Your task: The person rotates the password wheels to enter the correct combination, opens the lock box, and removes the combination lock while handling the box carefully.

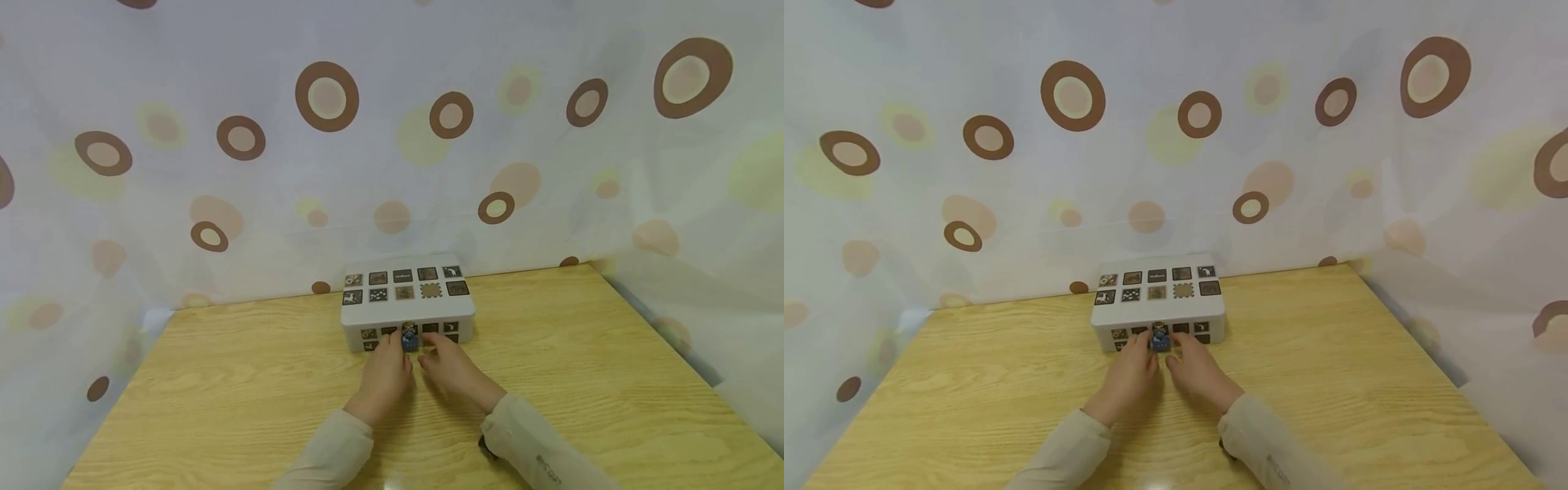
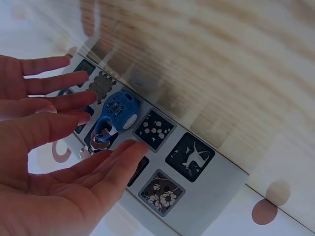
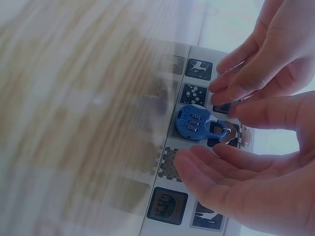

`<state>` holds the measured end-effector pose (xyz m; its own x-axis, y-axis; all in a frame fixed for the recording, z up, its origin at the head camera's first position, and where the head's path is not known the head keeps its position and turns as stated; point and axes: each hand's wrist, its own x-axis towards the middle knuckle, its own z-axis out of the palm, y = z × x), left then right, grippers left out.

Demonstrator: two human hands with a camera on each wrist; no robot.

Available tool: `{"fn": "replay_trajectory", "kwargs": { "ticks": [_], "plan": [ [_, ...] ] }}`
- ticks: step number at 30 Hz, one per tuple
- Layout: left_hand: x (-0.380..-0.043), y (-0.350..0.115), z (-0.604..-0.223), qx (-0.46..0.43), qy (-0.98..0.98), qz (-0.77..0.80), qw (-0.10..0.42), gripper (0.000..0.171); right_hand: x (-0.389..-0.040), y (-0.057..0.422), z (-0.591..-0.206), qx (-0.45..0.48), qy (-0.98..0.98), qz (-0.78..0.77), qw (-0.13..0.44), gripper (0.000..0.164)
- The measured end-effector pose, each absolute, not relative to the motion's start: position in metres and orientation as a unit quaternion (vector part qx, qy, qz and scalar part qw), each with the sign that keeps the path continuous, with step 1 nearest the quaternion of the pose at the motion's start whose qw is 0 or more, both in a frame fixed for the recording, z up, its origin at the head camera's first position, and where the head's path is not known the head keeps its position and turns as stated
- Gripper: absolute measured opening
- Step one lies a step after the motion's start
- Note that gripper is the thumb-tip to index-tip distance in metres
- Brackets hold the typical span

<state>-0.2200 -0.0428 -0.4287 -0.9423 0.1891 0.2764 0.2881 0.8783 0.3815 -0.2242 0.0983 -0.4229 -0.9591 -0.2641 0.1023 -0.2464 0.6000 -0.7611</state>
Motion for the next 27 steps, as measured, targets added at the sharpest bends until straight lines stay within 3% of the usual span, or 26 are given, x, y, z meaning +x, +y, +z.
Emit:
{"fn": "replay_trajectory", "kwargs": {
  "ticks": [15, 27],
  "plan": [
    [-0.220, -0.042, -0.426, -0.139, -0.953, -0.247, 0.103, 0.029, -0.232, 0.095, -0.433, -0.127, 0.885, -0.448, 0.015, 0.036],
    [-0.227, -0.045, -0.427, -0.138, -0.942, -0.297, 0.074, 0.031, -0.238, 0.093, -0.430, -0.126, 0.892, -0.434, 0.022, 0.035]
  ]
}}
